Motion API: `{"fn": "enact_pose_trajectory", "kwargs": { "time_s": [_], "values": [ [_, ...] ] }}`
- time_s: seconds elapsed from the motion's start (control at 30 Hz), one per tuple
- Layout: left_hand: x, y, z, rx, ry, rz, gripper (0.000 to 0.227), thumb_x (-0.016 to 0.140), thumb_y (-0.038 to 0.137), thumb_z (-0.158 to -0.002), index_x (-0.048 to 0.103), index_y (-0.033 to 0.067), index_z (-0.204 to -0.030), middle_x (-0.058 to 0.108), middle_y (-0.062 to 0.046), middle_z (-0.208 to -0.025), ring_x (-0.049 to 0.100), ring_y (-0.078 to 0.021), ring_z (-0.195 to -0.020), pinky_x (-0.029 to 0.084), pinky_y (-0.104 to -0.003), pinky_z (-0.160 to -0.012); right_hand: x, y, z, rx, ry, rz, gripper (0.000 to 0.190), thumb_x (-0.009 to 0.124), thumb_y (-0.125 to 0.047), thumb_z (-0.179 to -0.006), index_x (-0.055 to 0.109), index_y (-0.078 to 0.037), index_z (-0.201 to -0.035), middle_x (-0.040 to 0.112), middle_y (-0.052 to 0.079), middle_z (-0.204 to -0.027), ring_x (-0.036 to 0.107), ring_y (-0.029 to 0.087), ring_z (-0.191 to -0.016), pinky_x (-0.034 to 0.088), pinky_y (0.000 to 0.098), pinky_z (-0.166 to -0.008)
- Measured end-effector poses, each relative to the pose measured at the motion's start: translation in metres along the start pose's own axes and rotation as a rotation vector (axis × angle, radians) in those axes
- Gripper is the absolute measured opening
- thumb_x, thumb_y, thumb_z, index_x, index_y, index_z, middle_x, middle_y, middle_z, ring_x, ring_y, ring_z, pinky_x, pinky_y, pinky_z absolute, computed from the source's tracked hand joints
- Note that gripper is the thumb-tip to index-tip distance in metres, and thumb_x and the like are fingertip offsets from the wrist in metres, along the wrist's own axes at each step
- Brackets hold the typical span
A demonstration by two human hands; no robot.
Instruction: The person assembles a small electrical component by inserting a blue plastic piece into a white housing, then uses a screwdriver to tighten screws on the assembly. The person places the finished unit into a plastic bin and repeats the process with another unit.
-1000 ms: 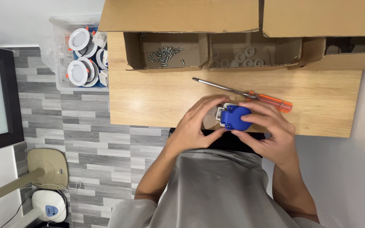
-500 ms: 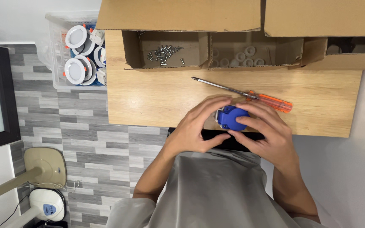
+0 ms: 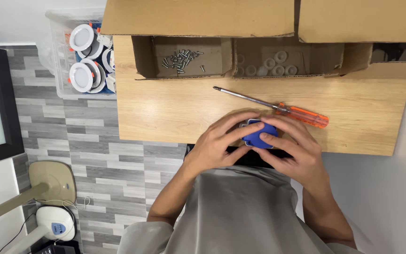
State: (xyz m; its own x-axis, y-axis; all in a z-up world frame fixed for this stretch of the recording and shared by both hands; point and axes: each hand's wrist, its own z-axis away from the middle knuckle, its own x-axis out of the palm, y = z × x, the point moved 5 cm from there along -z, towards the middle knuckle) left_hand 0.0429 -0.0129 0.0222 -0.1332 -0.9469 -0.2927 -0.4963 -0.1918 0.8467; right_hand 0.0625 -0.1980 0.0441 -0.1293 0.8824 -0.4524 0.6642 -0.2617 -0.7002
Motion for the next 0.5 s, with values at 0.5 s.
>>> {"fn": "enact_pose_trajectory", "kwargs": {
  "time_s": [0.5],
  "values": [
    [0.004, -0.015, -0.003, 0.061, 0.039, -0.06, 0.032, 0.067, 0.013, -0.11, 0.074, 0.0109, -0.141, 0.07, -0.024, -0.142, 0.073, -0.0456, -0.129, 0.063, -0.059, -0.108, 0.01, 0.027, 0.021, -0.071, -0.008, -0.059, 0.039, 0.095, -0.005, -0.079, 0.08, 0.005, -0.114, 0.072, 0.042, -0.122, 0.075, 0.06, -0.113, 0.063, 0.0693, -0.097]
  ]
}}
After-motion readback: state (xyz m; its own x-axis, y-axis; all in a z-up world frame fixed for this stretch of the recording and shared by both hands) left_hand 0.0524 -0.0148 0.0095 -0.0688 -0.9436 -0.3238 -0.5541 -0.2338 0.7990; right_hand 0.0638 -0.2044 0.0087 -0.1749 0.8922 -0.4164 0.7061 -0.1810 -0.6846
